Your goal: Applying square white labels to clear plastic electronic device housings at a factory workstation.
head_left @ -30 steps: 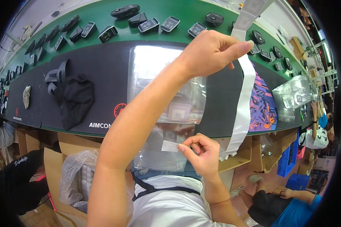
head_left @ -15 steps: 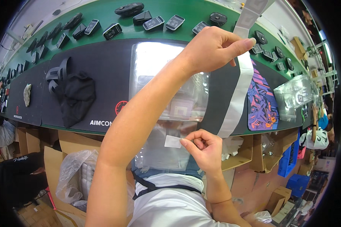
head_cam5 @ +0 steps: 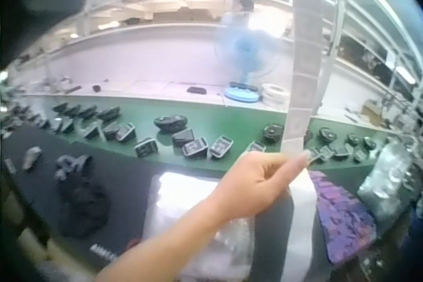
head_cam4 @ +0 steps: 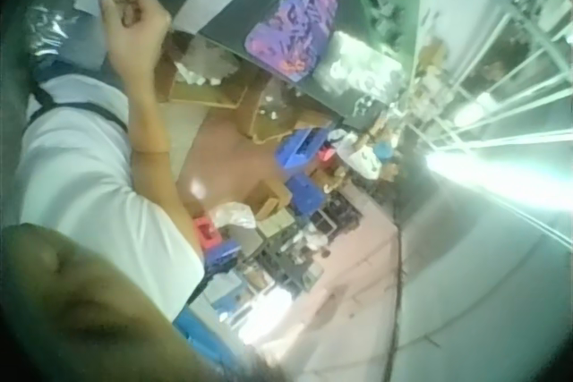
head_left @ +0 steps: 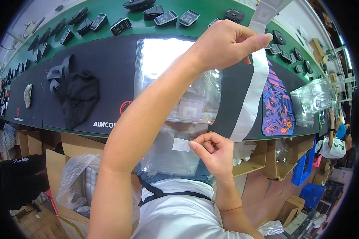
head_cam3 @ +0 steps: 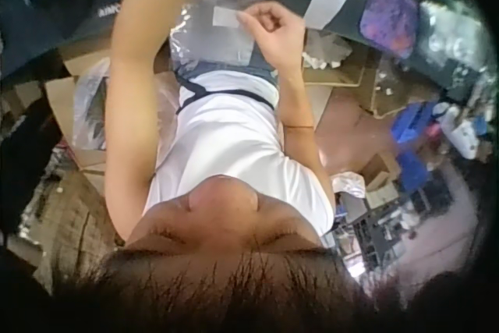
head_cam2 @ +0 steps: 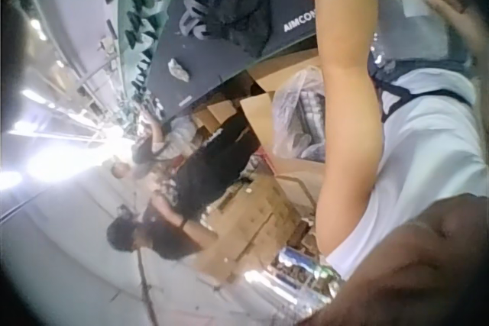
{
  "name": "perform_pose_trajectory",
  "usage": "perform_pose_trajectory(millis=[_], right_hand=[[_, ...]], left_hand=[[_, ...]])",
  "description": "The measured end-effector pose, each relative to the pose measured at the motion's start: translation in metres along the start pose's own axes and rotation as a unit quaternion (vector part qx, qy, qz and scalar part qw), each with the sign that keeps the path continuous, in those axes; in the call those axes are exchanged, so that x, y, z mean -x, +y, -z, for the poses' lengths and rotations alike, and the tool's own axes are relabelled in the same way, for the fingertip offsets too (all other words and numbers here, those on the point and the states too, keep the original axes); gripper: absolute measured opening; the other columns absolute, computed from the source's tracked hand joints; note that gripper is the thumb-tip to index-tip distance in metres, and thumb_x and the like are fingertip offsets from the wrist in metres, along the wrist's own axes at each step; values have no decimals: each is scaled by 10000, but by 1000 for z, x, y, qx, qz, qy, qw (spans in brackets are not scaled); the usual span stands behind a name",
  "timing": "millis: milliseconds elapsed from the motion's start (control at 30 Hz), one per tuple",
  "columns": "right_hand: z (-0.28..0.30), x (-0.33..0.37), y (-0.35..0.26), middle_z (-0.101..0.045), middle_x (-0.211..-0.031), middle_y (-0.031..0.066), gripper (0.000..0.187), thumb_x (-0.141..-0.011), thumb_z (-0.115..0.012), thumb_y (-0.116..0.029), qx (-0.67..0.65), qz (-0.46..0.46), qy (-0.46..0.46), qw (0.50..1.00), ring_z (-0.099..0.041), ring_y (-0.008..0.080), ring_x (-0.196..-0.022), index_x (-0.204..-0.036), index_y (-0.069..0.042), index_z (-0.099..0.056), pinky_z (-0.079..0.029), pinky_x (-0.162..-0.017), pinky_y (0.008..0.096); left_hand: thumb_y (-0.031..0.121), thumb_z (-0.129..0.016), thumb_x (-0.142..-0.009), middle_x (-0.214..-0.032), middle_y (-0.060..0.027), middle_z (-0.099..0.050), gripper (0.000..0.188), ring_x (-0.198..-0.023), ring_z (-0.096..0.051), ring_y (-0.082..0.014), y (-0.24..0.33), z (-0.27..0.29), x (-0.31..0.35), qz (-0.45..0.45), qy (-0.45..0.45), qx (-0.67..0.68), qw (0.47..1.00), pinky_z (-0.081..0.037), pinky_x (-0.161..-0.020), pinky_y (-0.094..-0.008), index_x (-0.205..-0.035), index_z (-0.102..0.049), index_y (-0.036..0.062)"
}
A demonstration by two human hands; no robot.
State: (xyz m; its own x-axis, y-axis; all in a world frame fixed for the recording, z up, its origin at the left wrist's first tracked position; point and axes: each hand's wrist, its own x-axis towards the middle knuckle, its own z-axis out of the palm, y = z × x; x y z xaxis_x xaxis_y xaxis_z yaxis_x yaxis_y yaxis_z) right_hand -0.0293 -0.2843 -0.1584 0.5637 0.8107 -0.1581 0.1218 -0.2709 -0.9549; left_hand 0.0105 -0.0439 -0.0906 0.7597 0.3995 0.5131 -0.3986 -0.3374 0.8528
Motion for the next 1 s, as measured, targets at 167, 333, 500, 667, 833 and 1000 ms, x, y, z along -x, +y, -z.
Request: perform_pose_trajectory(millis=[167, 333, 500, 667, 833, 1000], right_hand=[[-1, -2, -4, -362, -555, -65, 162, -810, -844, -145, 24, -6, 5, 1000, -279, 38, -523, -856, -22, -750, -212, -494, 249], [-6, 0, 1, -389, -550, -49, 145, -804, -849, -128, 90, 64, 50, 993, -298, 49, -513, -835, -34, -743, -224, -488, 259], [-19, 5, 15, -448, -597, -20, 155, -785, -854, -58, 115, 144, 124, 975, -349, 59, -522, -839, -37, -711, -259, -484, 260], [-27, 6, 25, -635, -847, 78, 232, -774, -783, 80, 177, 310, 154, 921, -567, 214, -754, -959, -24, -691, -447, -660, 314], [-19, 17, 28, -607, -1328, 202, 468, -862, -728, -135, 379, 372, 29, 847, -563, 368, -1214, -1289, 20, -614, -366, -1059, 490], [-8, 27, 26, -272, -1636, 272, 1124, -775, -761, -573, 498, 324, -97, 798, -230, 460, -1523, -1574, 50, -272, -96, -1216, 624]], left_hand=[[555, -654, -961, -775, -77, -748, 521, -687, -735, -133, 1, 1, 0, 7, -1, -4, 1000, -539, -660, -277, -1012, -802, 58], [527, -650, -975, -817, -70, -754, 504, -700, -729, -123, 0, 0, 1, 11, -6, -5, 1000, -529, -632, -268, -1006, -799, 46], [439, -678, -985, -770, -63, -752, 436, -653, -711, -112, -1, -4, -3, -9, -2, -23, 1000, -531, -604, -261, -967, -793, 18], [422, -722, -915, -679, -131, -713, 384, -661, -728, -224, -2, -10, -3, -44, 30, -55, 997, -550, -628, -328, -864, -792, 48], [418, -719, -873, -769, -168, -724, 356, -731, -713, -351, -14, -12, -11, -65, 54, -112, 990, -561, -685, -393, -821, -792, 73], [368, -701, -885, -658, -92, -723, 331, -643, -723, -261, -25, 1, -18, -29, 55, -48, 997, -566, -666, -354, -805, -786, 58]])
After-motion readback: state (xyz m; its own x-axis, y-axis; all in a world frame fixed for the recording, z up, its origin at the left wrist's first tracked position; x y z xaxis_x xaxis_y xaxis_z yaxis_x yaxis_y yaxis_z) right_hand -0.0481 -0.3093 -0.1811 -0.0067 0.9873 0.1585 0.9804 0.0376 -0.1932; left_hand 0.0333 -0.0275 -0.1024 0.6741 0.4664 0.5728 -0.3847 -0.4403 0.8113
